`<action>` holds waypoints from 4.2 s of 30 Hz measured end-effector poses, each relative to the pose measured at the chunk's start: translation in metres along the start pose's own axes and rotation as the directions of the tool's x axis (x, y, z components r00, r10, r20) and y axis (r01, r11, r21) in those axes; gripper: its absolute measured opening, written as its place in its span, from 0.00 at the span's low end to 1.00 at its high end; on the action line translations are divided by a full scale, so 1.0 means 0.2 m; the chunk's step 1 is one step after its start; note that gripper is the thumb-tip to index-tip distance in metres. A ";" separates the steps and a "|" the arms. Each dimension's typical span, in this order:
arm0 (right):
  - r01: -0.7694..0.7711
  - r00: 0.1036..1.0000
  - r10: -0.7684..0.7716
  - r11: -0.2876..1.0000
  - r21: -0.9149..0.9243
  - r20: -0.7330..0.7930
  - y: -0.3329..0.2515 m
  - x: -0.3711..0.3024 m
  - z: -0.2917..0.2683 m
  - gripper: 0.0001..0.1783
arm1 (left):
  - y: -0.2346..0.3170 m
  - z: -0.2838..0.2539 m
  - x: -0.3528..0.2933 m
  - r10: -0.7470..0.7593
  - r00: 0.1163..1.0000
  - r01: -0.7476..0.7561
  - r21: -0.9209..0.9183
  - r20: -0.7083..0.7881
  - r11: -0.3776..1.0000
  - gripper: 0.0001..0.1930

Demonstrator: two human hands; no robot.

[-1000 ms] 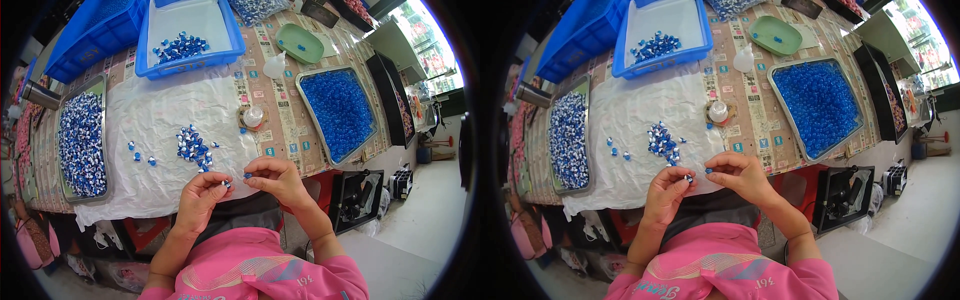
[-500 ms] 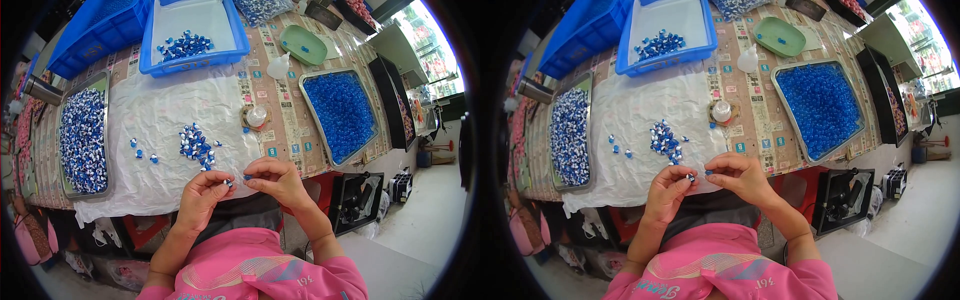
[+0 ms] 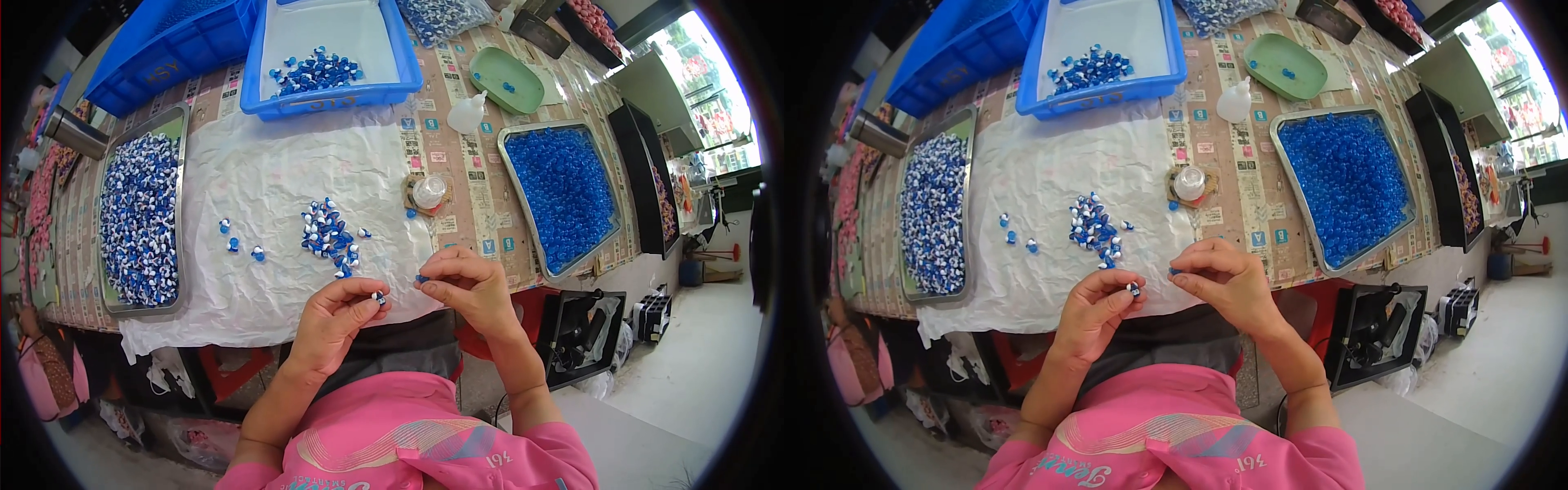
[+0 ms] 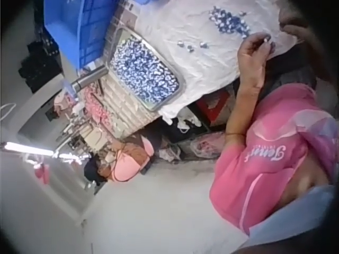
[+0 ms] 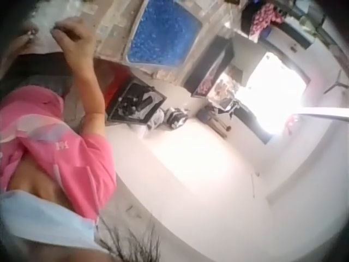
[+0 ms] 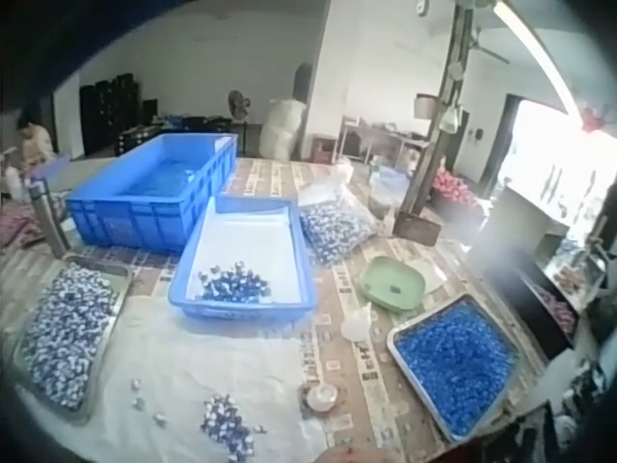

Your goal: Assembling small white and blue plastic toy components using a small bottle of adhesive.

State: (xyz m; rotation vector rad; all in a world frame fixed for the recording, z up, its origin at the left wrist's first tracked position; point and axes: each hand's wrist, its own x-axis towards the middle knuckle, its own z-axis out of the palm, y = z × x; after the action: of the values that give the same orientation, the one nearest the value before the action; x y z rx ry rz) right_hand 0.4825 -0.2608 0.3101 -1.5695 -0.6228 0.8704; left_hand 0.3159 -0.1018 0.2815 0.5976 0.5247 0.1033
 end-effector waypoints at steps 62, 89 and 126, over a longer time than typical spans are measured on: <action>0.340 0.940 -0.313 0.881 -0.329 0.134 -0.08 0.08 0.24 0.10 | 0.03 -0.08 -0.02 0.026 0.999 -0.026 0.002 0.044 1.000 0.14; 0.339 0.940 -0.322 0.917 -0.210 0.115 -0.01 0.06 0.19 0.12 | -0.02 -0.06 -0.03 0.090 0.995 -0.089 -0.024 0.052 0.996 0.10; 0.535 0.841 -0.529 0.787 -0.307 0.110 -0.04 0.01 0.20 0.13 | 0.02 0.00 -0.05 0.373 0.919 -0.393 0.354 0.127 0.849 0.09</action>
State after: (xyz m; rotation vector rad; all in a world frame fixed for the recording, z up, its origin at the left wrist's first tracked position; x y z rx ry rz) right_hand 0.4527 -0.2344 0.3147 -1.5506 -1.2066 0.3575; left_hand 0.3086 -0.1020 0.2880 1.0758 0.3660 0.3729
